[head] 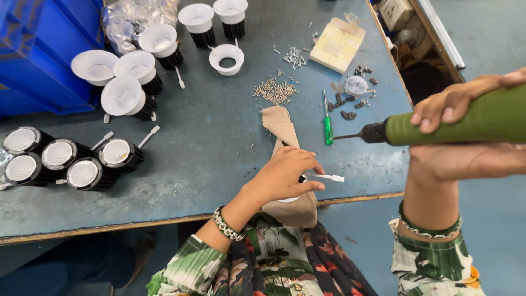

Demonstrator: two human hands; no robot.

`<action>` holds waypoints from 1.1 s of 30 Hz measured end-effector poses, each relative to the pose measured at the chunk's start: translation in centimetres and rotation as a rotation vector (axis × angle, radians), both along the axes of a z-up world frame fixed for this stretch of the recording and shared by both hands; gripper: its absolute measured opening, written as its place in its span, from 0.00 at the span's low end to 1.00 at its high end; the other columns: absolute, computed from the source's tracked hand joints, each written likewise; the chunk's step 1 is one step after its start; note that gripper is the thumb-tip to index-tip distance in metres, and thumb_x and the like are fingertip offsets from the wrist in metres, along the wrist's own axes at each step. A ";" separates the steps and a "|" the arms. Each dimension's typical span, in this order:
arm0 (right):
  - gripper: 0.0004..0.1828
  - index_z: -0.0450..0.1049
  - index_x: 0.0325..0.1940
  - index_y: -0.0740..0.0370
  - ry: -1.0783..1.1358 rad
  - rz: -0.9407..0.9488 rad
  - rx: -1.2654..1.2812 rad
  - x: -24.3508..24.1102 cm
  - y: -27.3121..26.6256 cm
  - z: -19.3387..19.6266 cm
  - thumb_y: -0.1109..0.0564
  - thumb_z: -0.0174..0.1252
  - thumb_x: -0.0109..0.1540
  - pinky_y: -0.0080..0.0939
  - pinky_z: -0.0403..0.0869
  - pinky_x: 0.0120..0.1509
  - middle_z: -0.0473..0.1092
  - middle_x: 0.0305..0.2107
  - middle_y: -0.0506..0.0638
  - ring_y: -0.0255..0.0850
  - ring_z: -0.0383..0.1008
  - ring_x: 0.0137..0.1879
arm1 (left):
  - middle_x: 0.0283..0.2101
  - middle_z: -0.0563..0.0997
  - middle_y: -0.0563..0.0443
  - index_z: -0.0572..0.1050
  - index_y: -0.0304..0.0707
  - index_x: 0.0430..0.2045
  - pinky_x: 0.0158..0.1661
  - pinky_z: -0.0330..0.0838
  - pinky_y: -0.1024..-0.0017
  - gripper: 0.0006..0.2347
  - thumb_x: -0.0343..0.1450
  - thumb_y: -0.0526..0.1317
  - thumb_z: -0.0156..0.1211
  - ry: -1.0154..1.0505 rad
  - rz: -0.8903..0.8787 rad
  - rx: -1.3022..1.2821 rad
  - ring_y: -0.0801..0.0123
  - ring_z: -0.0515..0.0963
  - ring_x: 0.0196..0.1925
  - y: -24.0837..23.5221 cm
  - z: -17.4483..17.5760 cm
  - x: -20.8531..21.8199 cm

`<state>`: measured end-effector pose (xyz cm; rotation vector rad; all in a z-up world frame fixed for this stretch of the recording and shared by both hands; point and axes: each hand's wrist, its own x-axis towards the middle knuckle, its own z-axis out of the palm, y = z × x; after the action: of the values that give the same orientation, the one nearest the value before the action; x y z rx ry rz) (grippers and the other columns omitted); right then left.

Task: The person assembles LED light fixtures by inserting black finned heat sinks into white plastic housings and securing them with screws using a green cordless screwdriver. The person repeatedly picks up components, aligns them, and fastens screws while working at a blue workbench.

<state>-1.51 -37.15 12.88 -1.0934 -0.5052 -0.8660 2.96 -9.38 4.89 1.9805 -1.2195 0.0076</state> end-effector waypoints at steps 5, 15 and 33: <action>0.46 0.60 0.57 0.62 0.035 -0.073 -0.086 -1.2 -1.2 -0.8 0.17 0.35 0.65 0.45 0.67 0.30 0.60 0.24 0.58 0.46 0.62 0.23 | 0.34 0.79 0.56 0.77 0.42 0.38 0.52 0.68 0.63 0.06 0.72 0.41 0.59 0.190 0.032 -0.072 0.63 0.79 0.42 -0.8 0.0 -0.3; 0.47 0.62 0.46 0.65 0.183 0.034 0.131 -2.9 3.7 -2.9 0.15 0.33 0.65 0.43 0.67 0.25 0.61 0.18 0.55 0.41 0.62 0.19 | 0.37 0.78 0.48 0.75 0.38 0.29 0.50 0.66 0.62 0.05 0.71 0.40 0.61 -0.073 0.252 -0.364 0.56 0.76 0.45 -1.0 -1.4 -1.7; 0.49 0.59 0.49 0.65 0.325 0.171 0.123 -2.8 8.1 -2.3 0.15 0.50 0.57 0.48 0.71 0.23 0.63 0.22 0.61 0.46 0.64 0.20 | 0.30 0.80 0.50 0.79 0.35 0.33 0.35 0.72 0.70 0.14 0.81 0.39 0.44 0.142 0.482 -0.356 0.69 0.78 0.29 -1.9 -3.2 -2.9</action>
<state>-4.27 -29.07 10.58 -1.0370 -0.2660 -0.5488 0.03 -11.30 1.73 1.8715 -0.5806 0.2998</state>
